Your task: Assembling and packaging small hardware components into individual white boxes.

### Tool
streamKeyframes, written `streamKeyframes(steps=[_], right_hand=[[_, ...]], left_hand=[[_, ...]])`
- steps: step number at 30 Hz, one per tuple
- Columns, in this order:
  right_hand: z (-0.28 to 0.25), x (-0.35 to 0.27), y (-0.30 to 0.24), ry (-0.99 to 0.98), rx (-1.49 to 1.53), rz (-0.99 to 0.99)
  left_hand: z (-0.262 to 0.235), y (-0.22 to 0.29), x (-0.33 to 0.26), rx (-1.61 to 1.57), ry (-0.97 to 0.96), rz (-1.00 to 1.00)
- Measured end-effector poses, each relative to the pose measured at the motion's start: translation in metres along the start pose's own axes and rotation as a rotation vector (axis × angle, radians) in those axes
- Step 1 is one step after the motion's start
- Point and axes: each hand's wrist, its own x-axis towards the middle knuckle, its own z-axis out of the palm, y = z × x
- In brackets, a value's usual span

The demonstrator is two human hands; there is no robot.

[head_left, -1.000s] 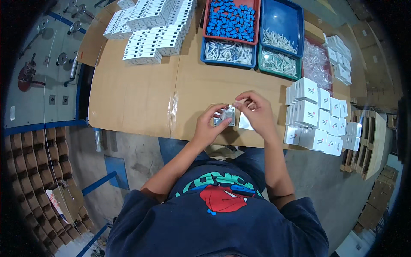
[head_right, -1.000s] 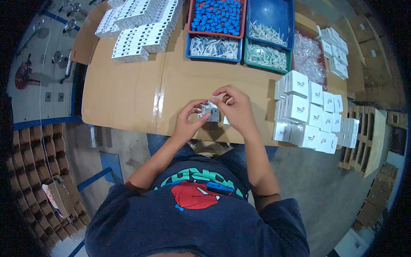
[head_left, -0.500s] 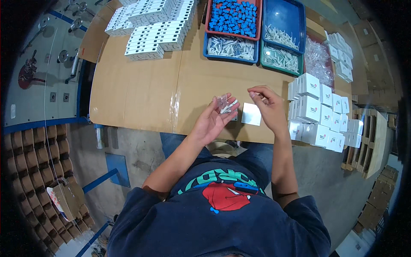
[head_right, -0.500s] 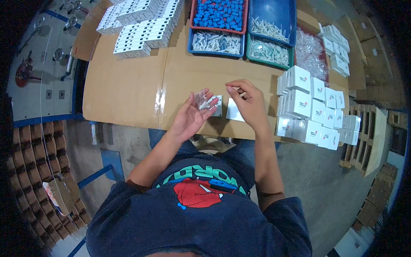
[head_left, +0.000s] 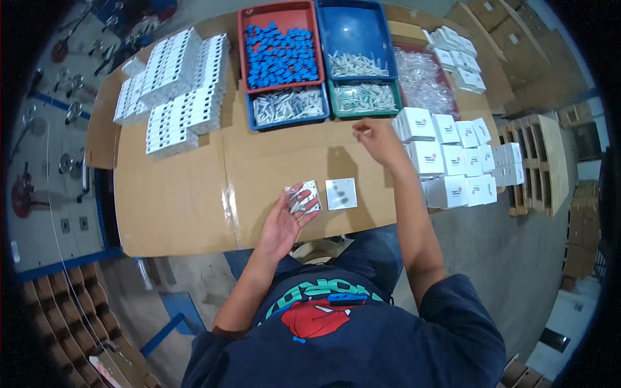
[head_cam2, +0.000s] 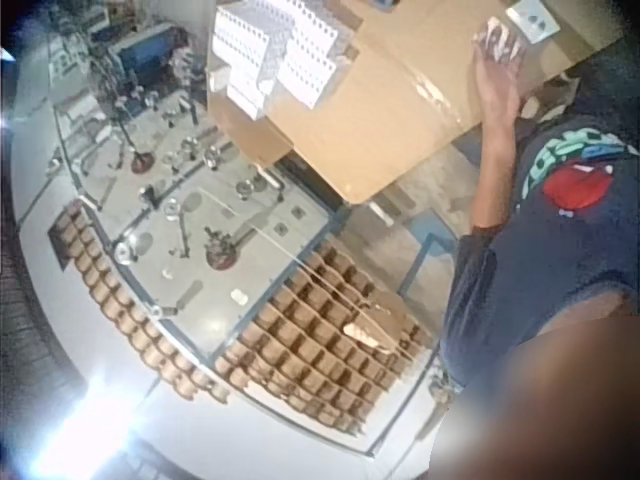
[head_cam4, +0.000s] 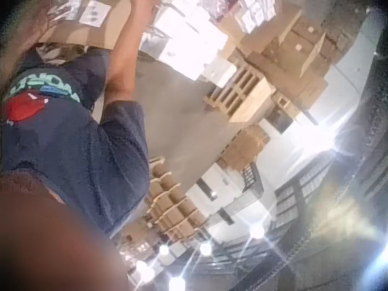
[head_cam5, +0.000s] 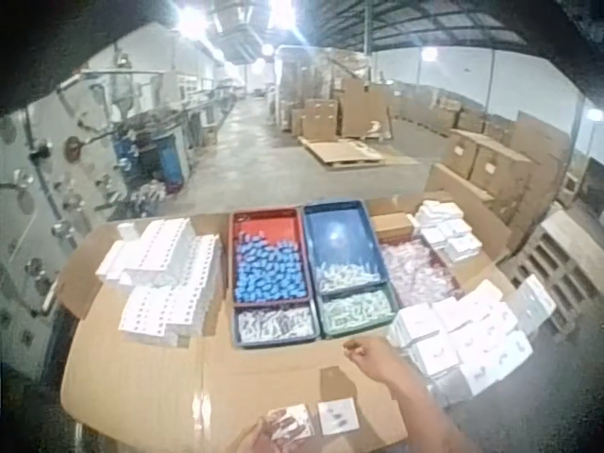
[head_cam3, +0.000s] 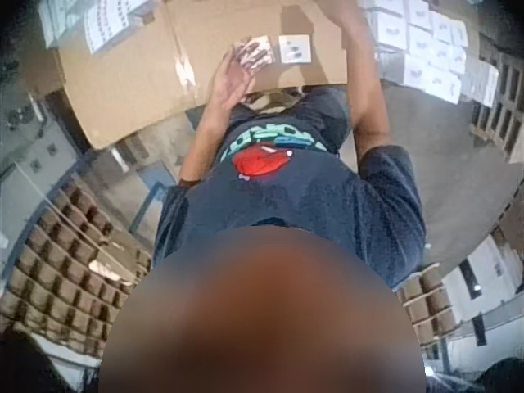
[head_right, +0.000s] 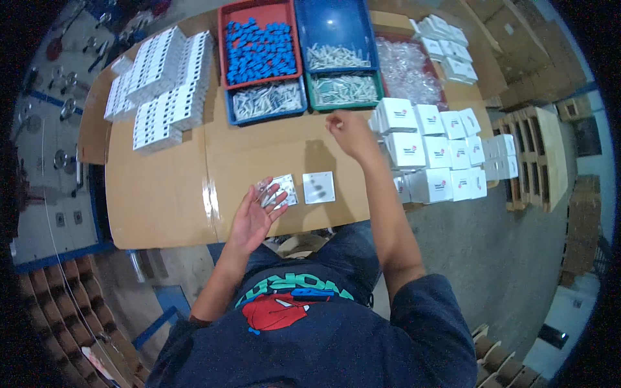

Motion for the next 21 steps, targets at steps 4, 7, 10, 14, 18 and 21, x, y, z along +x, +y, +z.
streamKeyframes(steps=[4, 7, 10, 14, 18, 21], right_hand=[[-0.031, 0.084, 0.042, 0.201, -0.39, -0.032], [-0.045, 0.136, 0.056, 0.276, -0.535, 0.016], [-0.046, 0.171, 0.087, 0.192, -0.699, 0.165], [-0.015, 0.169, 0.084, 0.12, -0.798, 0.117], [-0.009, 0.164, 0.099, 0.207, -0.749, 0.179], [-0.014, 0.166, 0.09, 0.258, -0.706, 0.186]], left_hand=[[0.001, -0.004, 0.004, 0.011, 0.005, -0.03], [0.001, -0.006, 0.008, 0.02, 0.002, -0.041], [0.005, -0.006, 0.011, 0.04, -0.013, -0.054], [0.001, -0.002, 0.008, 0.038, 0.009, -0.026], [0.004, 0.002, 0.012, 0.052, 0.018, -0.028], [0.006, 0.004, 0.013, 0.059, 0.02, -0.025]])
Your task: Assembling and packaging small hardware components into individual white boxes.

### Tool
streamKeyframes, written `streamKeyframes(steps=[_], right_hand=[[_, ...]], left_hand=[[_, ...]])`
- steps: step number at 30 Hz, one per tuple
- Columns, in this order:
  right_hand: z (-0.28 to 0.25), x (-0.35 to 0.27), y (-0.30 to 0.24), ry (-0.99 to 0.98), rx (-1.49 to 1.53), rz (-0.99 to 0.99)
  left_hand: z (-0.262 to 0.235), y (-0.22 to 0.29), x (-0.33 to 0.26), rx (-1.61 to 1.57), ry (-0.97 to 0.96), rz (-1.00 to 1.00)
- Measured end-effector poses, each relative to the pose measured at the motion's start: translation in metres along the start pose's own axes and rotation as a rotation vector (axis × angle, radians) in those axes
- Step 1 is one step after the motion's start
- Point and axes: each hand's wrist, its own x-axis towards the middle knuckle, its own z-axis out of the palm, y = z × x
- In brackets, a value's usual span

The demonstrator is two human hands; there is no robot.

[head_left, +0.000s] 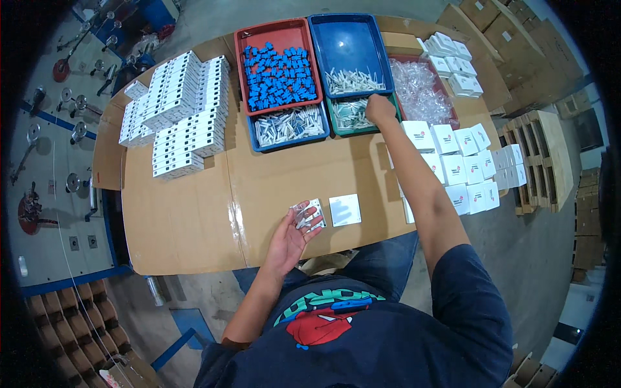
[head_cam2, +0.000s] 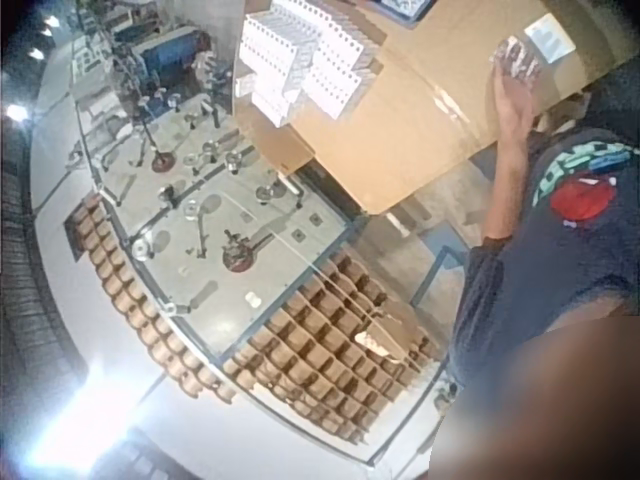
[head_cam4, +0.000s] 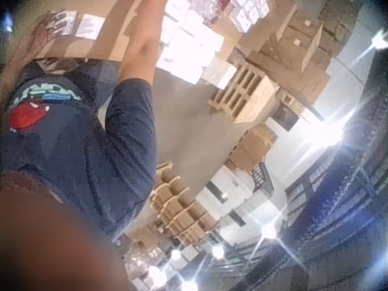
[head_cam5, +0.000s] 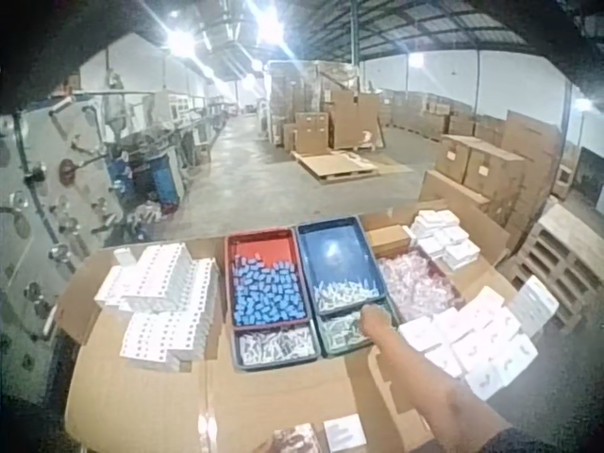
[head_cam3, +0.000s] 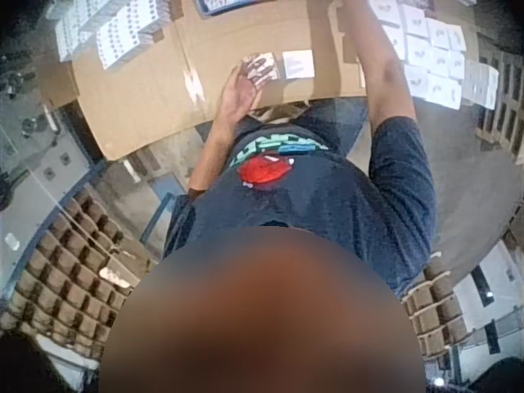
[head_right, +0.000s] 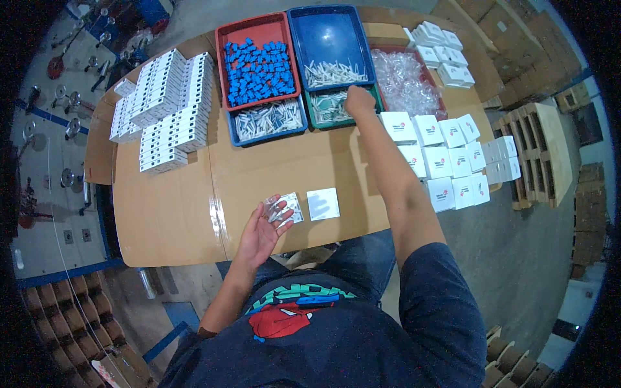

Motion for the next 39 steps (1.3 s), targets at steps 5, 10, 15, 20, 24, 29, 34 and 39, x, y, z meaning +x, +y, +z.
streamKeyframes(steps=[5, 10, 15, 20, 24, 29, 34, 39], right_hand=[[-0.041, -0.004, -0.004, -0.034, 0.161, 0.017], [-0.068, -0.025, 0.008, -0.062, 0.32, -0.044], [-0.101, -0.101, -0.022, -0.216, 0.836, -0.279], [-0.139, -0.201, -0.051, -0.539, 1.04, -0.201], [-0.134, -0.244, -0.077, -0.534, 1.227, -0.184], [-0.121, -0.254, -0.083, -0.554, 1.136, -0.254], [-0.128, -0.26, -0.088, -0.594, 1.056, -0.367], [-0.14, -0.268, -0.101, -0.57, 0.929, -0.417]], left_hand=[[0.006, 0.005, 0.0, -0.01, 0.007, 0.009], [0.008, 0.003, 0.001, 0.0, -0.039, 0.003], [0.006, 0.001, -0.002, -0.015, 0.017, 0.036], [0.011, 0.002, 0.0, 0.021, -0.089, 0.03], [0.012, 0.002, -0.006, 0.048, -0.068, 0.048], [0.018, 0.0, -0.016, 0.079, -0.047, 0.065], [0.019, -0.004, -0.017, 0.103, -0.044, 0.058], [0.026, 0.001, -0.02, 0.236, -0.035, 0.044]])
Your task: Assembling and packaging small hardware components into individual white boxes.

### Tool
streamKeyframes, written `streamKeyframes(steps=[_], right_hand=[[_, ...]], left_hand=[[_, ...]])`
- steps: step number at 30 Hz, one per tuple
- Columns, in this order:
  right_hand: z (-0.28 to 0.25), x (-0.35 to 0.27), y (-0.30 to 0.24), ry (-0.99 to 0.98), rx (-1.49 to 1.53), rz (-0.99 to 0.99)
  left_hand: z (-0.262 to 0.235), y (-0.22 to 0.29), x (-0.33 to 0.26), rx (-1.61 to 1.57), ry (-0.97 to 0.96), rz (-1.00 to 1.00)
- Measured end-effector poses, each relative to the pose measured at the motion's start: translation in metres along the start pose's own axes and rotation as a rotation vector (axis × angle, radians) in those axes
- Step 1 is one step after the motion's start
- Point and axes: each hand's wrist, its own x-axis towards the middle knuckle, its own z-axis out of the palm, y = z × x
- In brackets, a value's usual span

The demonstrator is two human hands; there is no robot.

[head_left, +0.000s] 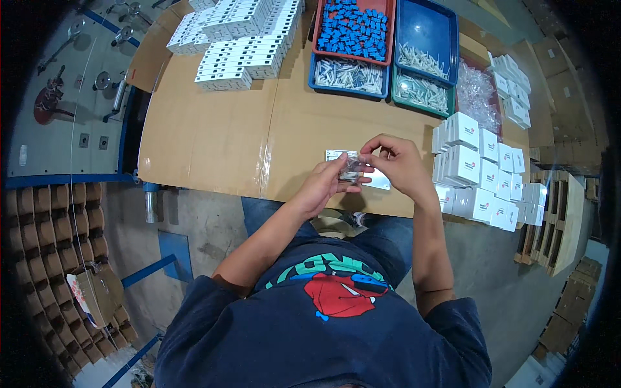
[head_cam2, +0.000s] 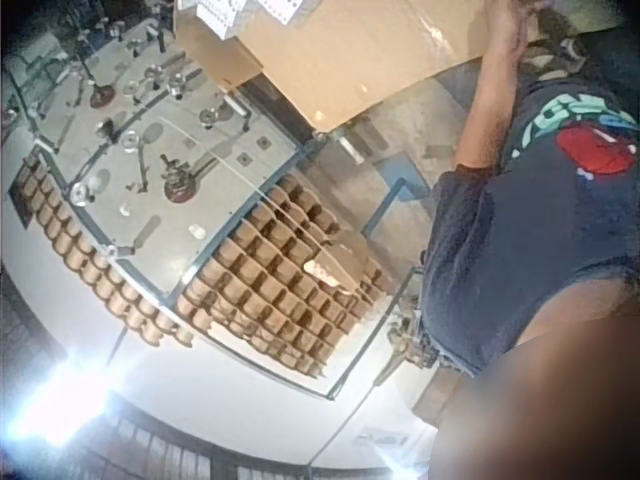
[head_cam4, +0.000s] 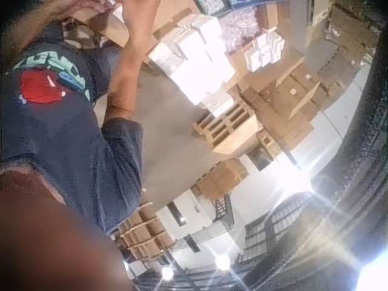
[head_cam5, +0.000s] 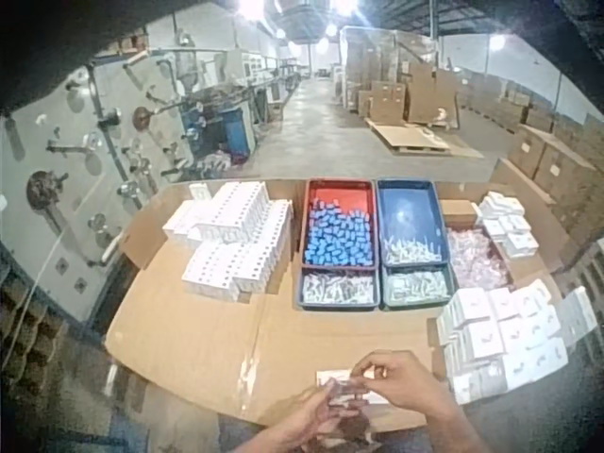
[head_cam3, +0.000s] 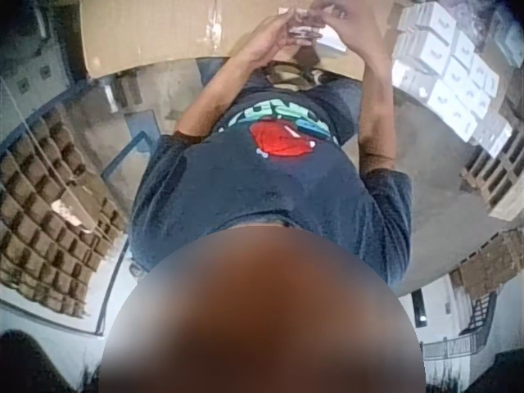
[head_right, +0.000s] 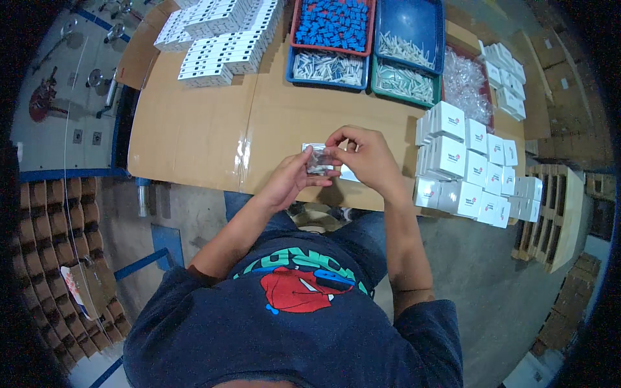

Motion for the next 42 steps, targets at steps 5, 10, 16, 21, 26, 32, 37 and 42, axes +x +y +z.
streamKeyframes(steps=[5, 10, 16, 21, 26, 32, 37, 42], right_hand=[[0.005, -0.001, 0.0, -0.012, 0.016, -0.014], [0.004, -0.001, 0.002, -0.005, 0.018, -0.023], [0.007, -0.004, -0.003, -0.024, 0.07, 0.037], [0.006, -0.003, 0.013, -0.066, 0.092, -0.143], [-0.005, -0.008, -0.002, -0.211, 0.188, -0.119], [-0.016, -0.002, 0.002, -0.186, 0.078, -0.071], [-0.018, -0.001, 0.01, -0.202, 0.002, -0.054], [-0.022, 0.003, -0.001, -0.321, -0.084, 0.086]], left_hand=[[-0.004, -0.01, 0.001, 0.268, 0.071, 0.054], [-0.003, 0.005, -0.005, 0.474, -0.111, 0.103], [0.007, 0.011, -0.01, 0.273, -0.066, 0.037], [0.005, 0.011, -0.009, 0.205, -0.032, 0.055], [0.003, 0.008, -0.008, 0.239, 0.027, 0.06], [0.005, 0.005, -0.004, 0.326, 0.031, 0.205], [-0.006, 0.001, -0.001, 0.304, 0.101, 0.2], [-0.01, -0.009, 0.002, 0.393, 0.135, 0.253]])
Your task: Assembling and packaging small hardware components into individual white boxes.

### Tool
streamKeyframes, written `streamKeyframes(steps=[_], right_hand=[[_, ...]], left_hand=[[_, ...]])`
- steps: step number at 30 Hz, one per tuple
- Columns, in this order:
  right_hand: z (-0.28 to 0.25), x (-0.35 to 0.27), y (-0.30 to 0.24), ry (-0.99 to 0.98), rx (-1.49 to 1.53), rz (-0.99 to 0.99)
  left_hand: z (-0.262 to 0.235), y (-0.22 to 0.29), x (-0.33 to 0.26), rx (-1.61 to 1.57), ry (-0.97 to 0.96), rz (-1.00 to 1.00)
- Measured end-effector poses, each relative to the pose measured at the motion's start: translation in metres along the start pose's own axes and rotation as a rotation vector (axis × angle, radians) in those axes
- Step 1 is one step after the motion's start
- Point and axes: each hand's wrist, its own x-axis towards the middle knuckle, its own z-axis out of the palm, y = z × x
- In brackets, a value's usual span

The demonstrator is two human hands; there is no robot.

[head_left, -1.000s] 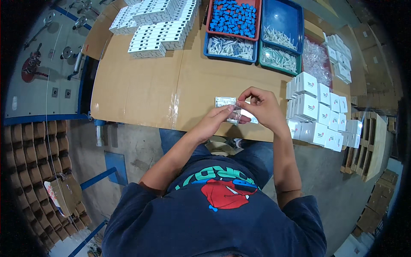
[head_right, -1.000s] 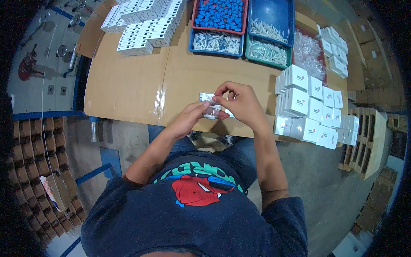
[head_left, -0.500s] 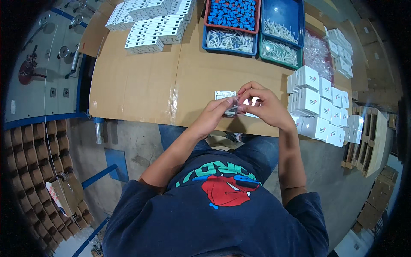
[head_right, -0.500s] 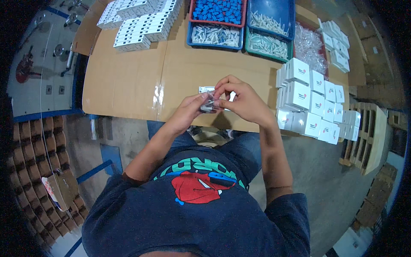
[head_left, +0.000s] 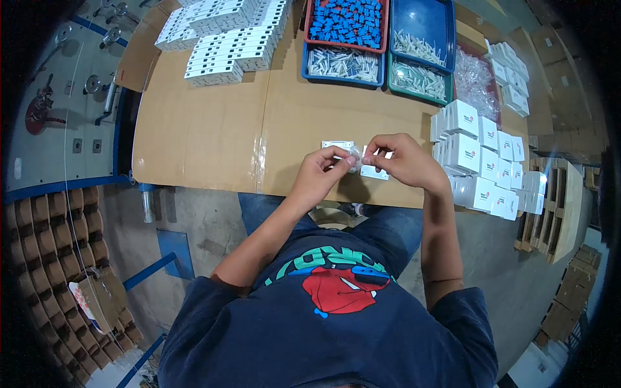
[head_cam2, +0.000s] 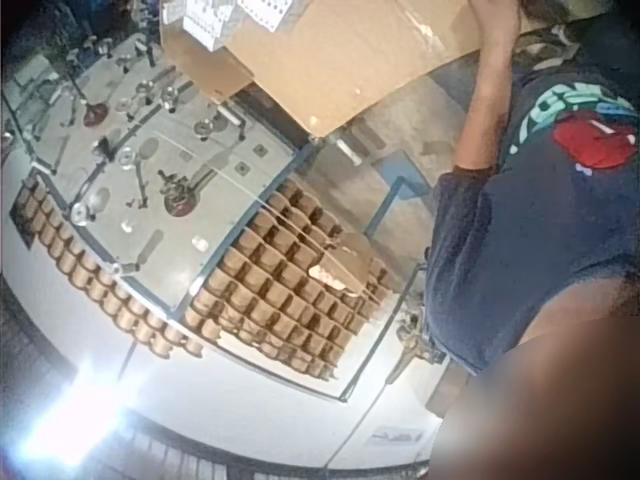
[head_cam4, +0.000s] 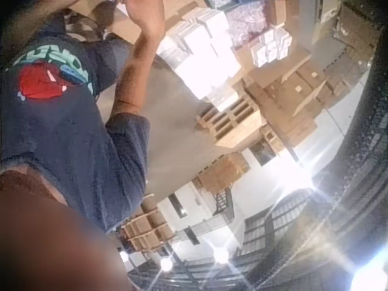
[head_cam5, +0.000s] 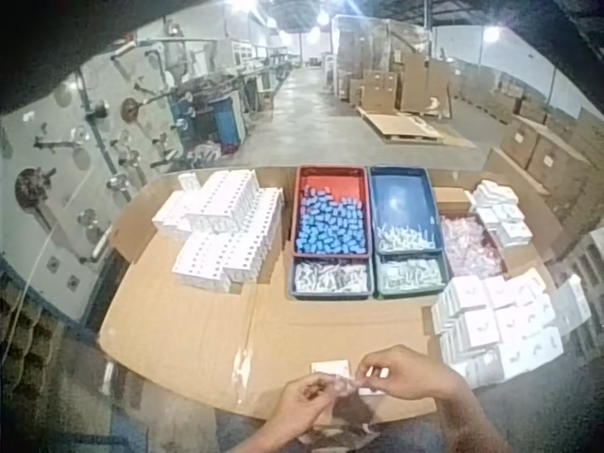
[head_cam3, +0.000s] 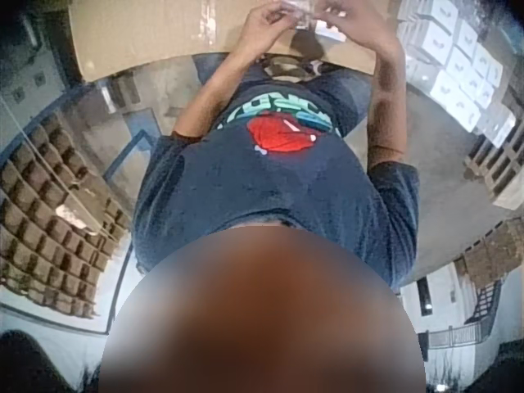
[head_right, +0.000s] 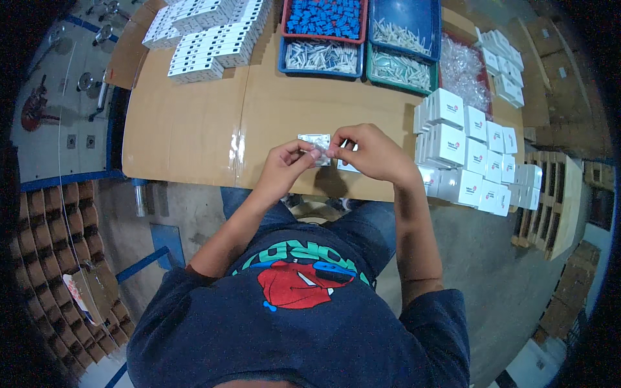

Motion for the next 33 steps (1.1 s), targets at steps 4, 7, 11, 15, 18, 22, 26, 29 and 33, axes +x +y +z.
streamKeyframes(steps=[4, 7, 11, 15, 18, 22, 26, 29, 33], right_hand=[[0.005, -0.001, -0.011, 0.004, 0.023, -0.056], [0.012, -0.002, -0.018, 0.124, 0.131, -0.128], [0.03, -0.001, -0.019, 0.346, 0.429, -0.104], [0.045, -0.006, -0.033, 0.333, 0.389, -0.003], [0.056, -0.005, -0.032, 0.383, 0.49, -0.045], [0.06, -0.002, -0.031, 0.468, 0.518, -0.056], [0.065, 0.001, -0.015, 0.507, 0.387, -0.147], [0.066, 0.003, -0.014, 0.529, 0.358, -0.184], [0.068, 0.006, -0.014, 0.569, 0.311, -0.238]], left_hand=[[0.006, 0.013, -0.001, -0.078, 0.077, -0.002], [0.003, 0.013, 0.002, -0.032, 0.103, 0.081], [0.008, 0.027, -0.004, -0.174, 0.266, 0.19], [0.012, 0.039, -0.007, -0.144, 0.327, 0.34], [0.012, 0.036, -0.009, -0.111, 0.33, 0.355], [0.011, 0.04, -0.013, -0.12, 0.341, 0.307], [0.011, 0.038, -0.013, -0.095, 0.347, 0.356], [0.011, 0.041, -0.014, -0.061, 0.36, 0.378], [0.011, 0.042, -0.015, -0.095, 0.319, 0.399]])
